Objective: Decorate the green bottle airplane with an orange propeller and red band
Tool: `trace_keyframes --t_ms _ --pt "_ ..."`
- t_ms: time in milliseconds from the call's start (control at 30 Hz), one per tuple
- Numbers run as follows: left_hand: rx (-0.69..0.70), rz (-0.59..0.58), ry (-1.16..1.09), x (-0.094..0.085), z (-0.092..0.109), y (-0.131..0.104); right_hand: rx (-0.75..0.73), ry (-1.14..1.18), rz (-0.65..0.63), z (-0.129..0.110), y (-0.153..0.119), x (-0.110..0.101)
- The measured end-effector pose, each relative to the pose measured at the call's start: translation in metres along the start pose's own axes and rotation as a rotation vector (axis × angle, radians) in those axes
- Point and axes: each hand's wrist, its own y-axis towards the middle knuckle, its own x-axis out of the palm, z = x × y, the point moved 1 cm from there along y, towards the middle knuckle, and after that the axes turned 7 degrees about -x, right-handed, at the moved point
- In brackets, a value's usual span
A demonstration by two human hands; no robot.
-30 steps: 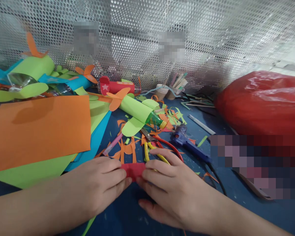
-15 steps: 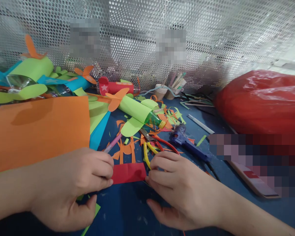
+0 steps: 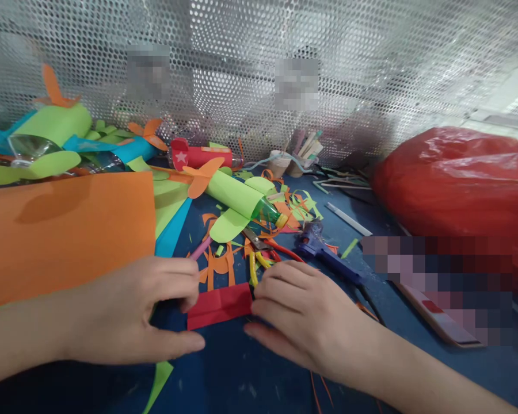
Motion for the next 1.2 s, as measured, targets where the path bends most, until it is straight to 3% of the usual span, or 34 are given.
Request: trace_keyframes --t_ms 200,400,533,667,767,867,1033,1200 --pt "-0.011 -0.02 0.047 0.016 -0.003 0.0 0.154 0.135 -0.078 -0.001 0.0 0.007" --pt "0.005 0.033 -0.045 0.024 0.0 0.002 0.206 0.312 -0.03 -0.004 0.005 0.007" --pt "-0.011 0.073 -0.153 0.022 0.009 0.008 0.272 0.418 0.095 -0.006 0.006 0.001" --pt "-0.247 0.02 -0.373 0.016 0.015 0.021 0.409 0.521 0.288 -0.003 0.005 -0.006" --pt "-0.336 -0.066 -0.61 0.012 0.016 0.037 0.566 0.736 0.46 0.007 0.003 -0.009" --pt "-0.371 -0.066 -0.732 0.01 0.015 0.056 0.681 0.966 0.534 0.019 0.001 -0.009" --pt "-0.342 -0.079 -0.694 0.014 0.013 0.081 0.729 0.986 0.56 0.035 -0.002 -0.007" --pt "-0.284 0.094 -0.461 0.011 0.009 0.097 0.844 1.01 0.475 0.04 -0.006 0.0"
